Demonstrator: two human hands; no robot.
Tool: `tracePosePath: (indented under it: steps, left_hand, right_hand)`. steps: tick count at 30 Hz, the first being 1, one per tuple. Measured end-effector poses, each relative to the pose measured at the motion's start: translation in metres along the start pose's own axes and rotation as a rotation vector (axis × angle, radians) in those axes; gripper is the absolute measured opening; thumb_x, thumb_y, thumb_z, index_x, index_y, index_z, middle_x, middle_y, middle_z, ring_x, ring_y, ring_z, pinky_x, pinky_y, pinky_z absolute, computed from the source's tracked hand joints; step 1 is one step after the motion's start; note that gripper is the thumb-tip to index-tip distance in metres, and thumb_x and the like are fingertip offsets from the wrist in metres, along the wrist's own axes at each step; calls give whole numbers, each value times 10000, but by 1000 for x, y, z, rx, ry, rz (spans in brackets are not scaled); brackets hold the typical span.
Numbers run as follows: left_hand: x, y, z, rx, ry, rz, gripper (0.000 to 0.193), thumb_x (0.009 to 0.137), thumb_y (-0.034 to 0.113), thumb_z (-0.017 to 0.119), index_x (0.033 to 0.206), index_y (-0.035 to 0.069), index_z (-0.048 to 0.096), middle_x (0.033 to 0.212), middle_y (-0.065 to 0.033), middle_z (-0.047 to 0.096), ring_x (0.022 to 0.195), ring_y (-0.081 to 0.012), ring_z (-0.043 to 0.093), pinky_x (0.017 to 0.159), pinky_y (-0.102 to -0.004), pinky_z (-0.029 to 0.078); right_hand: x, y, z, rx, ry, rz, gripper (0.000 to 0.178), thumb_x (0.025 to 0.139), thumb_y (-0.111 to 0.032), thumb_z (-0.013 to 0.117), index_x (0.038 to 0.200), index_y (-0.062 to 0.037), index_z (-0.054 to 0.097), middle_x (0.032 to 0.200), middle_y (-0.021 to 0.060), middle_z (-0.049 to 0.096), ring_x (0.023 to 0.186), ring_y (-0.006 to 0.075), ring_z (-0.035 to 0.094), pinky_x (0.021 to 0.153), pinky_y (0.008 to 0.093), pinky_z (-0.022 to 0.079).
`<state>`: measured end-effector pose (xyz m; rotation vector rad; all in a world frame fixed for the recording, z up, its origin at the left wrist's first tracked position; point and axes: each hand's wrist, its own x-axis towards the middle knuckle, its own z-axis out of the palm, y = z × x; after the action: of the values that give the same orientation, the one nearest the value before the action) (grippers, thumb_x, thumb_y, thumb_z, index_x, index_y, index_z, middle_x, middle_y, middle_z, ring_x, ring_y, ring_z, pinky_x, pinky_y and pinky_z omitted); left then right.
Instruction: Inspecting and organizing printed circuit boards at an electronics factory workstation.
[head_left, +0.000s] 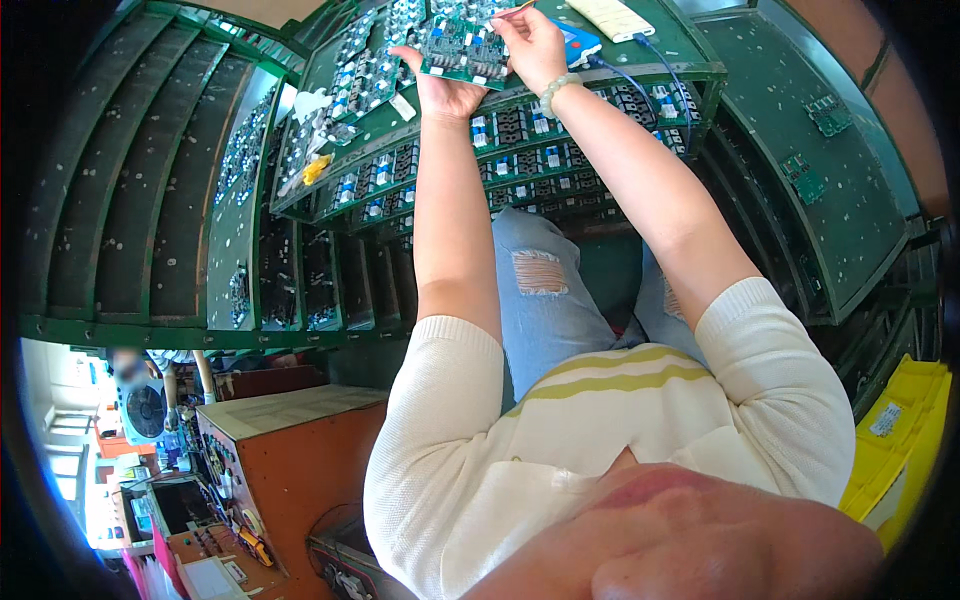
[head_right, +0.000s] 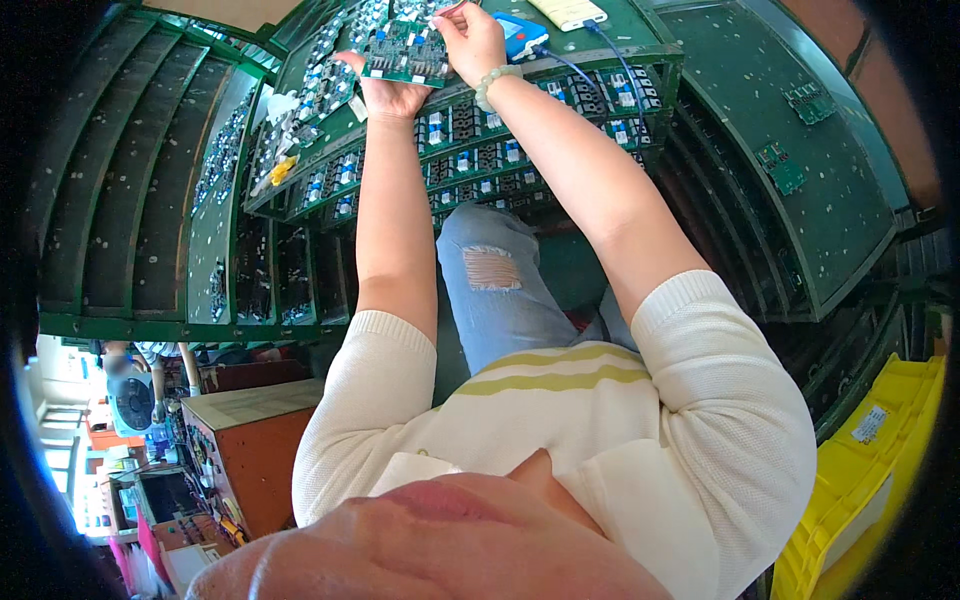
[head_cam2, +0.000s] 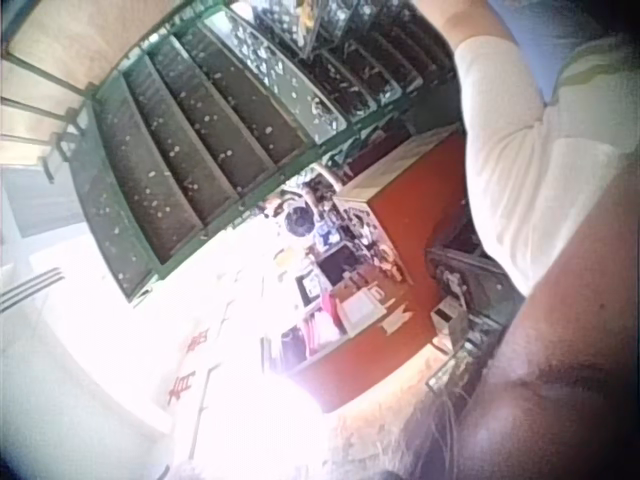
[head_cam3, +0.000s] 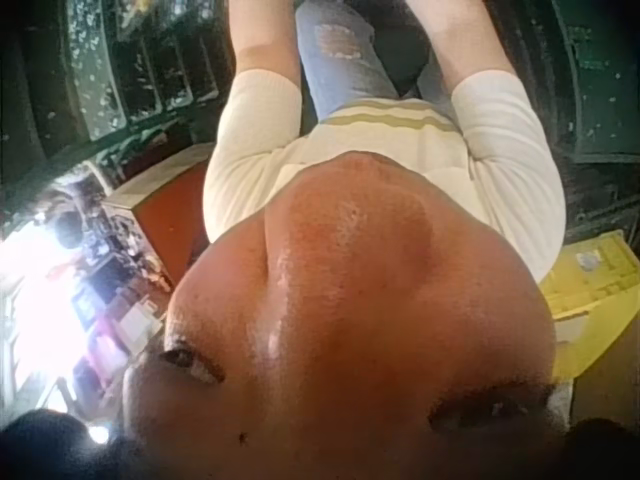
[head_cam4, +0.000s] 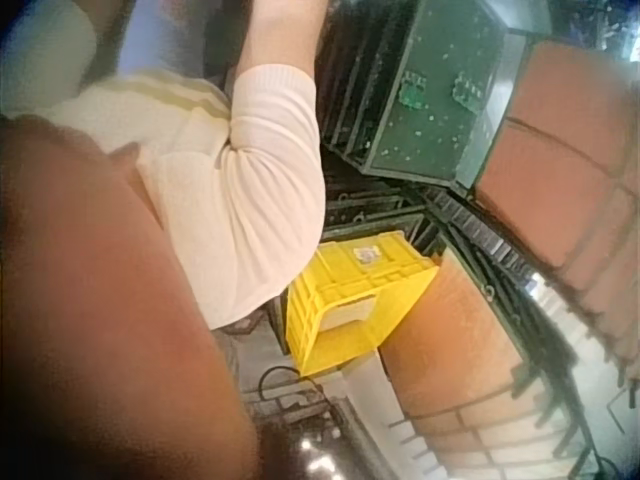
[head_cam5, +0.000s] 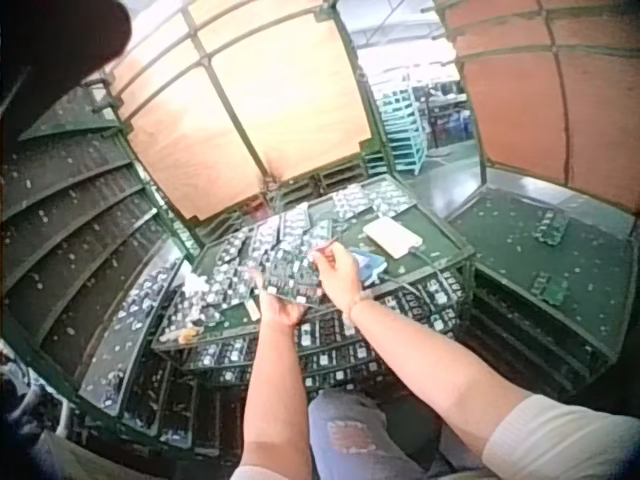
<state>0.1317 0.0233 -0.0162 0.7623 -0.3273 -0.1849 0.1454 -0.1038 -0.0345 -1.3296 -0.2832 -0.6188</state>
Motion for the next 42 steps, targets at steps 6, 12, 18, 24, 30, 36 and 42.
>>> tracePosePath:
  steps: [6, 12, 18, 24, 30, 36, 42]
  left_hand:
    - [-11, -5, 12, -35, -230, 116, 1208, 441, 819, 577, 1356, 80, 302, 1354, -122, 389, 1216, -309, 395, 987, -496, 344]
    - [-15, -1, 7, -120, -51, 37, 867, 721, 714, 449, 1319, 93, 355, 1275, -150, 448, 1130, -366, 454, 863, -593, 393]
    - [-9, -1, 27, 59, 282, 123, 830, 769, 733, 268, 1330, 130, 371, 1286, -139, 461, 1139, -369, 466, 913, -594, 372]
    - [-17, 13, 15, -139, 61, -11, 773, 797, 638, 256, 1355, 106, 298, 1314, -194, 399, 1160, -434, 409, 909, -722, 268]
    - [-19, 14, -6, -435, -26, -36, 694, 818, 515, 287, 1372, 100, 240, 1359, -229, 310, 1199, -484, 340, 899, -782, 188]
    - [-8, 7, 3, -178, -85, -187, 590, 871, 583, 310, 1241, 139, 428, 1339, -269, 332, 1166, -568, 327, 898, -779, 168]
    - [-4, 9, 9, -114, 4, -340, 630, 860, 449, 274, 1259, -23, 397, 1342, -284, 325, 1193, -527, 329, 950, -726, 178]
  right_hand:
    - [4, 9, 1, -72, 58, -141, 126, 834, -136, 625, 885, -24, 596, 783, 59, 656, 691, 108, 623, 546, 234, 496]
    - [-2, 2, 4, -61, -21, 6, 102, 855, -111, 584, 892, -17, 574, 813, 83, 666, 740, 131, 648, 614, 247, 508]
    - [10, 15, 2, -183, 90, -227, 105, 861, -92, 562, 899, 1, 532, 782, 87, 662, 708, 147, 651, 624, 265, 512]
    - [0, -1, 3, -83, 170, -124, 119, 860, -97, 563, 914, 4, 529, 779, 95, 643, 665, 161, 646, 612, 278, 519]
    - [16, 14, 2, -175, 43, 157, 140, 857, -89, 562, 930, 26, 531, 840, 128, 640, 650, 205, 665, 554, 276, 513]
    - [47, 36, -29, -134, -25, 169, 135, 865, -137, 573, 935, -21, 567, 837, 60, 625, 705, 130, 624, 593, 262, 493]
    - [21, 17, -23, -94, -171, 116, 119, 875, -160, 564, 971, -92, 582, 801, -8, 591, 669, 79, 542, 481, 244, 458]
